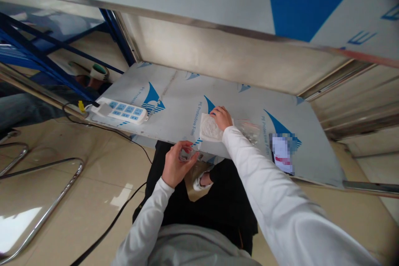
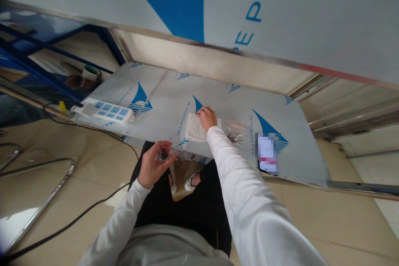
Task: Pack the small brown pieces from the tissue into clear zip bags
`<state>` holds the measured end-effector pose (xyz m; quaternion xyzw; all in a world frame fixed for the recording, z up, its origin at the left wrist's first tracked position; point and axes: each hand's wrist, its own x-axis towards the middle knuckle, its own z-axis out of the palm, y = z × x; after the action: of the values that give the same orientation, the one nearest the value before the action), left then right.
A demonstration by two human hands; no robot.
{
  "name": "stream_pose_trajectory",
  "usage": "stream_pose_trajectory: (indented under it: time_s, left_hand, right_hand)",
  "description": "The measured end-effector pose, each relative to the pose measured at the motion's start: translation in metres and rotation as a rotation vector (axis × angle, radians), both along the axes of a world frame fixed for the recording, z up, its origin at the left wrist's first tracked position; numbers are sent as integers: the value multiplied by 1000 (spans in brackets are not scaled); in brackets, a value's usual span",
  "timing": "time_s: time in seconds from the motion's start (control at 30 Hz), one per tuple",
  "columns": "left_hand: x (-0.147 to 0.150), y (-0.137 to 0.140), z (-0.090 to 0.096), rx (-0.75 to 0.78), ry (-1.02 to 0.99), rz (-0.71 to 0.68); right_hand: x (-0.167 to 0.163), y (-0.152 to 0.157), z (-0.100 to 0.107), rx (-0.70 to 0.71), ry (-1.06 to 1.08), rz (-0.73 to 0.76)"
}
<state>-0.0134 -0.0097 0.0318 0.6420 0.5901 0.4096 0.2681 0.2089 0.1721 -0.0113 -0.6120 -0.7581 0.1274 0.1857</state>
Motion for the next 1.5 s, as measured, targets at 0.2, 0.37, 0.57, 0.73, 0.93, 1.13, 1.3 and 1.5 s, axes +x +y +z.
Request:
stream_pose_trajectory:
  time_s: [0.2,0.37,0.57,0.73,0.93,1.13,1.3,1.5]
  left_hand:
    - [10,5,-5,-17,-32,-49]
    - [15,4,-6,-7,-18,-78]
    - [12,2,-8,-13,3,-66]
    - [14,4,-6,-28,-18,-61]
    - [22,6,3,14,-36,-126]
    - [40,3,18,70,-56,-238]
    - [44,-2,20,79,-101,-272]
    - [35,-11,20,31,-214,-298]
  right_hand:
    - [40,-15,6,-50,-60,-313]
    - [36,-23,-3,-149,-114,-401]
    - [25,-25,-3,-174,-145,-456]
    - [15,-41,24,-128,-76,-407]
    - [-28,-141,95,44,323,-42]
    - [-49,-189,126,6,219,218]
    - [-41,-186,121,68,43,359]
    - [-27,-197,118,-3,264,419]
